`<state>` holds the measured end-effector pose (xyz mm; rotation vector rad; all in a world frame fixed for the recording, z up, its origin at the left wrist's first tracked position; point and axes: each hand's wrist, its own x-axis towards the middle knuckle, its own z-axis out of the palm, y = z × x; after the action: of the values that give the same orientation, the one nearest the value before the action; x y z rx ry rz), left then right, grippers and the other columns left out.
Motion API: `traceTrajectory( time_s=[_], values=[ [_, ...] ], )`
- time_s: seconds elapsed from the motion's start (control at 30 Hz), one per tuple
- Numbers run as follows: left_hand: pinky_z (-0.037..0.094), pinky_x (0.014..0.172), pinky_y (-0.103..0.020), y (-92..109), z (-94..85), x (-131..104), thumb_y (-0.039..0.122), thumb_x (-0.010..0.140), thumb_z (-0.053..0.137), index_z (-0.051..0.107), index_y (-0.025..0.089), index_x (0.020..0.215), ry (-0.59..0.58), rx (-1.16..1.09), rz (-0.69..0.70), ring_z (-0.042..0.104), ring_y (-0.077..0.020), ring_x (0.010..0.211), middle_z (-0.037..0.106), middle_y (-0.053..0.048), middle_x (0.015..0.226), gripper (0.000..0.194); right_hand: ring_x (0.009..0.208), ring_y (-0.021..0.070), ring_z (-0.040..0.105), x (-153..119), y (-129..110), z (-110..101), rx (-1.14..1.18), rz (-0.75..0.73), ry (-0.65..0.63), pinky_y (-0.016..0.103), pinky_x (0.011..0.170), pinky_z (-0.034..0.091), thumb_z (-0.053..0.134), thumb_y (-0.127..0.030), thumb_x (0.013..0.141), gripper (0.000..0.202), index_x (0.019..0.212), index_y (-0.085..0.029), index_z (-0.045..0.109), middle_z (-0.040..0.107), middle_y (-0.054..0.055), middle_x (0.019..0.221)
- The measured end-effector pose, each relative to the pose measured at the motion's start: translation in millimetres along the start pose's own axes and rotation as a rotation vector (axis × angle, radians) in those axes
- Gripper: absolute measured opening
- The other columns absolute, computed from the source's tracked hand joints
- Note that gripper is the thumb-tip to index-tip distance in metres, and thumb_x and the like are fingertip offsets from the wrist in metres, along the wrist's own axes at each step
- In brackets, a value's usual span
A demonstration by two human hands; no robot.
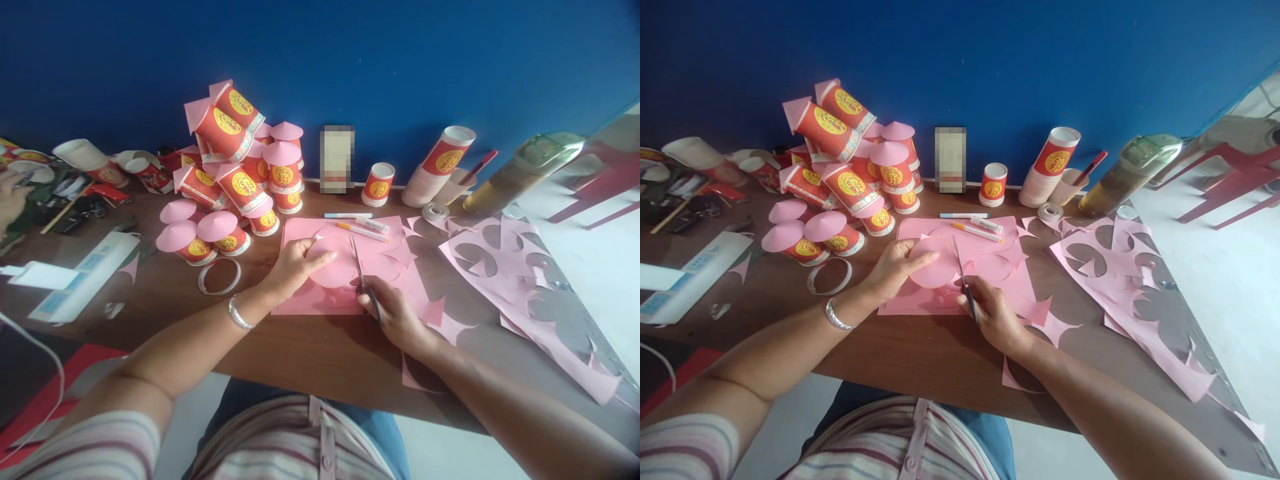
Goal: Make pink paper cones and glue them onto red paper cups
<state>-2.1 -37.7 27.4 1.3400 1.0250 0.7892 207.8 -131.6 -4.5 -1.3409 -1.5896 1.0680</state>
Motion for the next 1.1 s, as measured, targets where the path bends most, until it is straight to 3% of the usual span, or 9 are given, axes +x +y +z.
traceTrajectory(
  time_s=[0.87, 1.1],
  values=[
    [0.039, 0.057, -0.023, 5.0, 0.0, 0.2, 0.05, 0.072, 0.08, 0.065, 0.015, 0.074, 0.021, 0.049, 0.019, 0.048, -0.0114, 0.063, 0.056, 0.002, 0.067, 0.038, 0.063, 0.0144, 0.053, 1.7, -4.2, -1.8, -0.003, -0.007, -0.021, 0.026, 0.058, 0.047, 0.054, -0.064, 0.095, 0.044, 0.092, -0.02, 0.061, 0.06, 0.001, 0.07],
    [0.041, 0.059, -0.024, 1.8, -2.1, 2.4, 0.048, 0.072, 0.08, 0.068, 0.014, 0.08, 0.012, 0.008, 0.008, 0.05, -0.0121, 0.064, 0.058, 0.001, 0.069, 0.037, 0.062, 0.0145, 0.054, 1.9, -8.9, -2.1, 0.044, 0.0, -0.049, 0.026, 0.059, 0.047, 0.051, -0.068, 0.095, 0.048, 0.092, -0.021, 0.059, 0.059, 0.0, 0.066]
  ],
)
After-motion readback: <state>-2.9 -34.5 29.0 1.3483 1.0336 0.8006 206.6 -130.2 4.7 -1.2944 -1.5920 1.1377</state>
